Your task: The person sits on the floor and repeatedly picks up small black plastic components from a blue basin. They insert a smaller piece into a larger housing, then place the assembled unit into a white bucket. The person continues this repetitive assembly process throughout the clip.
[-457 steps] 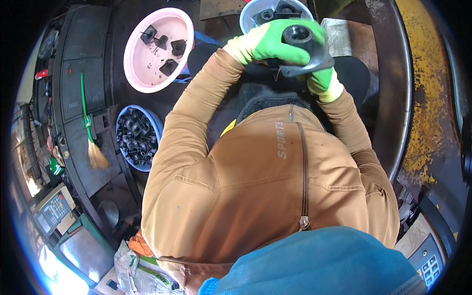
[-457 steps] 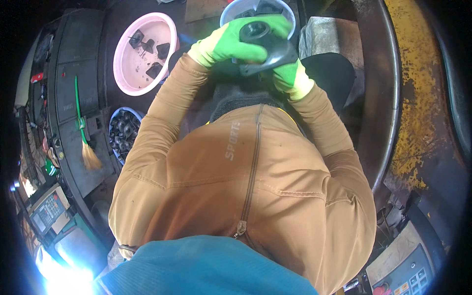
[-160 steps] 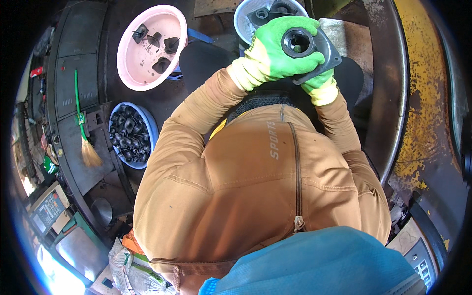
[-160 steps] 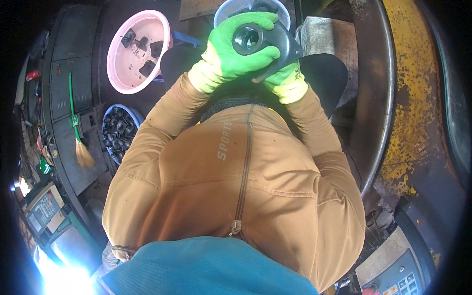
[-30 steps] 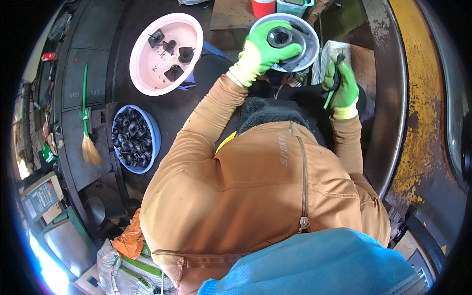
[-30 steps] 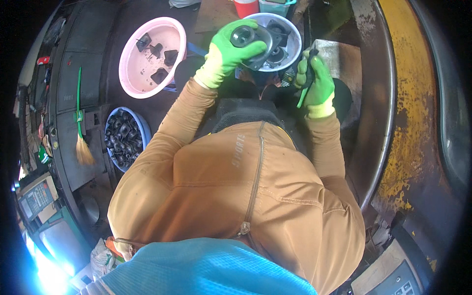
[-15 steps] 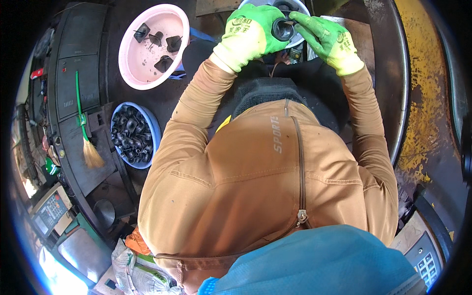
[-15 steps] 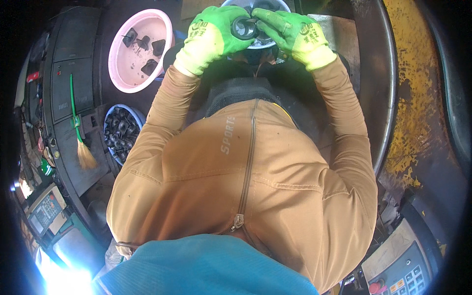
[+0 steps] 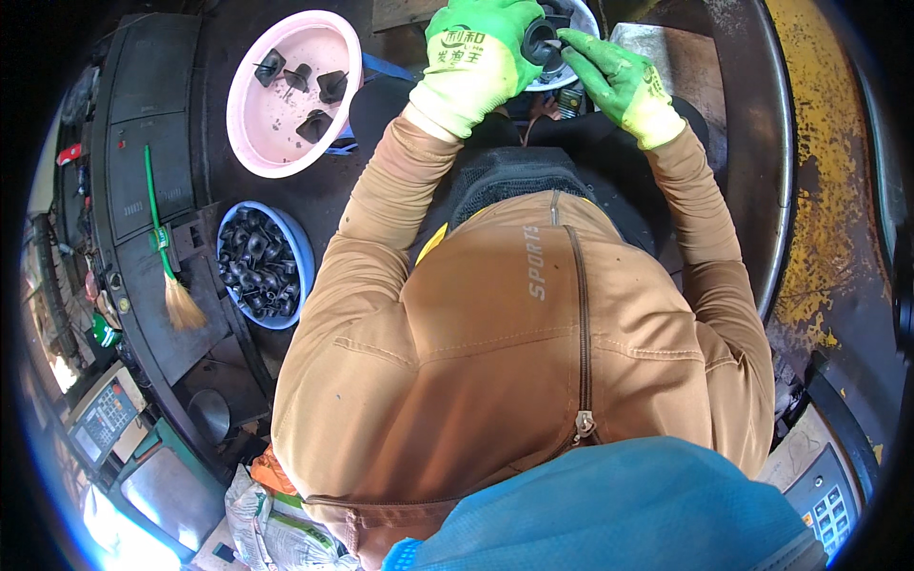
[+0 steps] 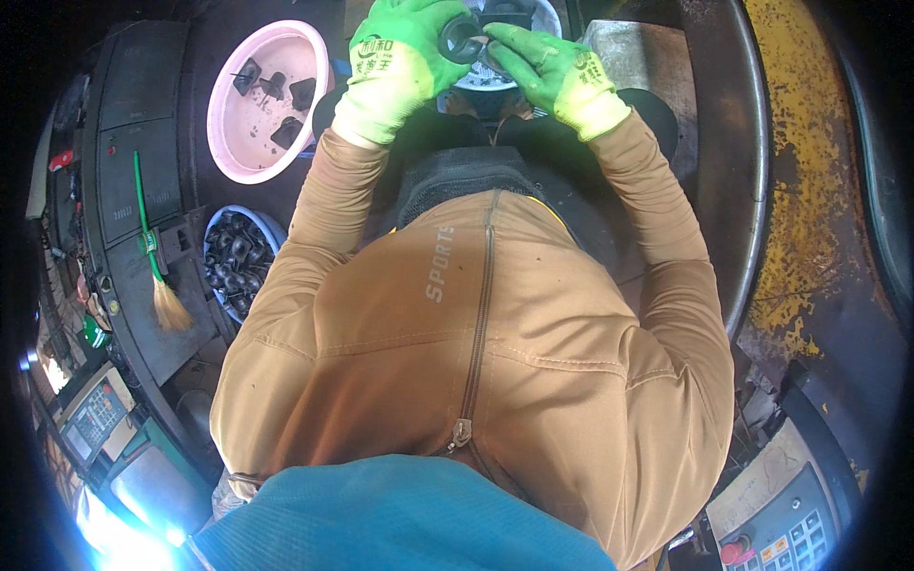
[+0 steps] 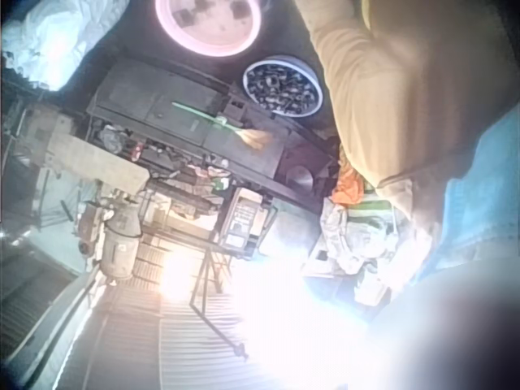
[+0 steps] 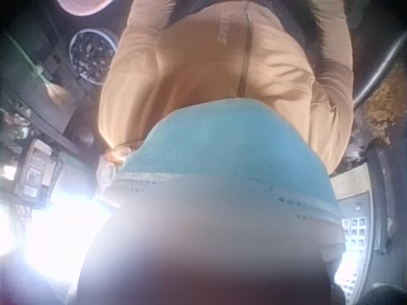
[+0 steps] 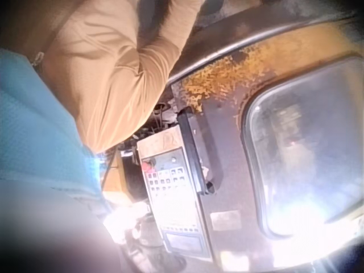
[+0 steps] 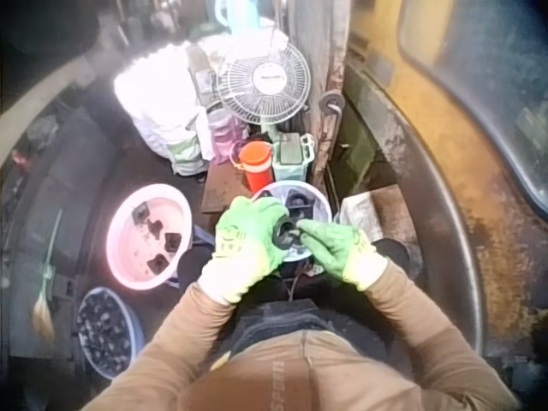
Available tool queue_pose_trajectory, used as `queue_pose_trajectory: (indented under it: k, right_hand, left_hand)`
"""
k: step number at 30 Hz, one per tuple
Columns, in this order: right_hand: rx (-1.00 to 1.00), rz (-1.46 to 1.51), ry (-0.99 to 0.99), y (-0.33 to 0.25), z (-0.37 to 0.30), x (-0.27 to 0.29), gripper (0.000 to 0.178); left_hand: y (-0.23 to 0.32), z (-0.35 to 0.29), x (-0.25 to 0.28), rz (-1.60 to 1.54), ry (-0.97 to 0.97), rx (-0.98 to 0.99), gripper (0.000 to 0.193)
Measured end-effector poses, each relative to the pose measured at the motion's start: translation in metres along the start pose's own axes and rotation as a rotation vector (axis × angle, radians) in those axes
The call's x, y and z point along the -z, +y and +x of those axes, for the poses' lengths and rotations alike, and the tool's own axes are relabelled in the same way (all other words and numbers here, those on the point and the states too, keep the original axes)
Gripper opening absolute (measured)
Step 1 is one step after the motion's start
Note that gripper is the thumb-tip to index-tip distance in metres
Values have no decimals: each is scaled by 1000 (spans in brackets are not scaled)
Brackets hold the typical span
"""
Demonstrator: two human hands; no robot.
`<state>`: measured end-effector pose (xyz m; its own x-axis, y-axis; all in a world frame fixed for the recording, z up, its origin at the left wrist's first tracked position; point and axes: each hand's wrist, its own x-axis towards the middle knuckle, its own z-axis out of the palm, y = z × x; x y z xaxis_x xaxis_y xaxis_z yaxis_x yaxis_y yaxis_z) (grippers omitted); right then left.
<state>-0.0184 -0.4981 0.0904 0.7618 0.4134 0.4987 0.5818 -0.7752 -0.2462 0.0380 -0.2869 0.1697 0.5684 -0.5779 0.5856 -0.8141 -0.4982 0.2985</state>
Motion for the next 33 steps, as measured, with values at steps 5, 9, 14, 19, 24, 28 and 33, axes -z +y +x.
queue_pose_trajectory:
  k: [5,9,14,19,24,28,33]
  right_hand:
    - [-65,52,44,-10,6,-4,38]
    - [-500,496,24,-26,10,-6,35]
    - [-576,536,97,-40,16,-18,37]
    - [-201,321,229,-50,25,-14,35]
    - [-964,1339,26,-75,37,10,28]
    - [-1055,1682,35,-80,45,19,22]
    - [-963,2356,-72,-75,51,21,24]
  left_hand:
    - [0,3,-1,8,42,-3,24]
    - [-1,4,-4,48,117,9,30]
    - [0,5,-8,104,157,34,38]
    - [0,5,-16,182,198,33,43]
    - [-8,4,-24,232,235,-34,42]
    - [-13,5,-27,259,256,-97,46]
    - [-20,7,-31,223,209,-112,50]
